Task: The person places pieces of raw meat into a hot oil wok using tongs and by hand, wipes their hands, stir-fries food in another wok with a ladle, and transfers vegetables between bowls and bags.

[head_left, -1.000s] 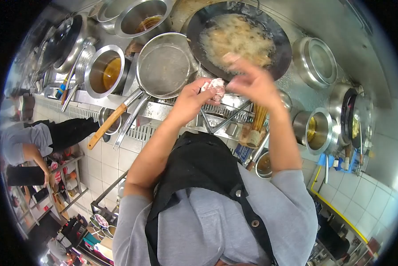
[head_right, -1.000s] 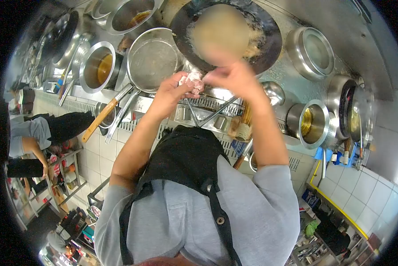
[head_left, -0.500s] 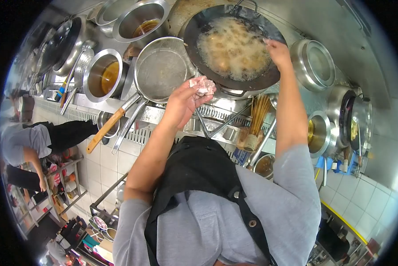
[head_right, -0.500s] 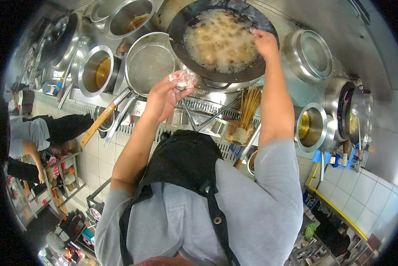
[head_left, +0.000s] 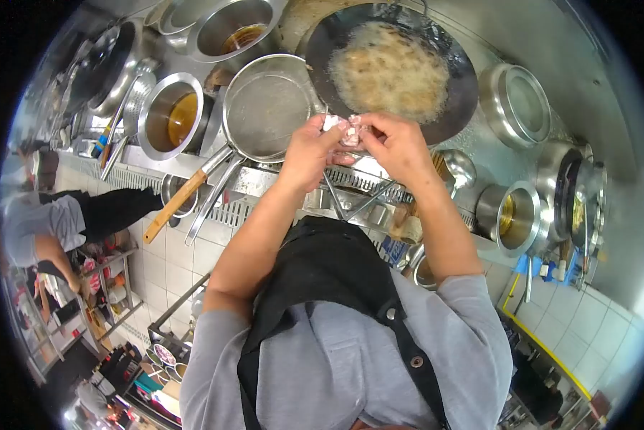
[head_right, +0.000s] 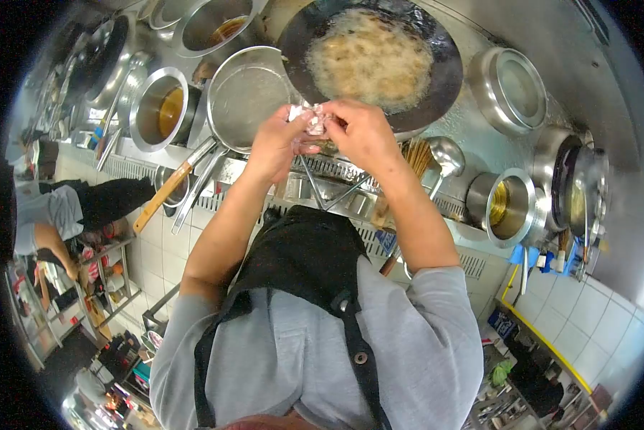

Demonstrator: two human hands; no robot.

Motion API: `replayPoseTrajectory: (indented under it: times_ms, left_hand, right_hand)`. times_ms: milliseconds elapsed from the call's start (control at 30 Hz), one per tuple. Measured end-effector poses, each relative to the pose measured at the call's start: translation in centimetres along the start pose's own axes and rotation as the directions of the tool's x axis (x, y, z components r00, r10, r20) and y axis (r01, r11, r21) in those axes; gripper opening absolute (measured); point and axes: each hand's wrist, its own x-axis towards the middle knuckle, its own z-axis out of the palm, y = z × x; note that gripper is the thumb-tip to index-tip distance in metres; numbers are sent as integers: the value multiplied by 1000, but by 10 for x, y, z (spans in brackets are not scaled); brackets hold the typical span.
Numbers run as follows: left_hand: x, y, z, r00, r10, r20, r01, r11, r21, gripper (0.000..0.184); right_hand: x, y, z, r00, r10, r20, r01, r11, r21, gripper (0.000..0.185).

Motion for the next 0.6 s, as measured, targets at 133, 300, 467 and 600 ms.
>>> replayPoseTrajectory:
  times_ms: [133,300,467,600]
  left_hand:
    - [8,-1,9,999,6,-43,-8,999,-45,19]
    - [18,2,5,998,58,-11,-59,984,-168,19]
    - [29,9,17,998,53,38,-49,993,-108,23]
    - [40,14,31,992,98,73,-110,976,186,30]
  right_hand:
    - [-3,18,-12,976,216,-20,-192,902,388,19]
    - [11,60,-50,940,312,-135,-120,677,726,22]
    - [27,56,-58,944,329,3,-233,662,712,26]
    - [33,47,-41,974,196,115,-226,770,597,29]
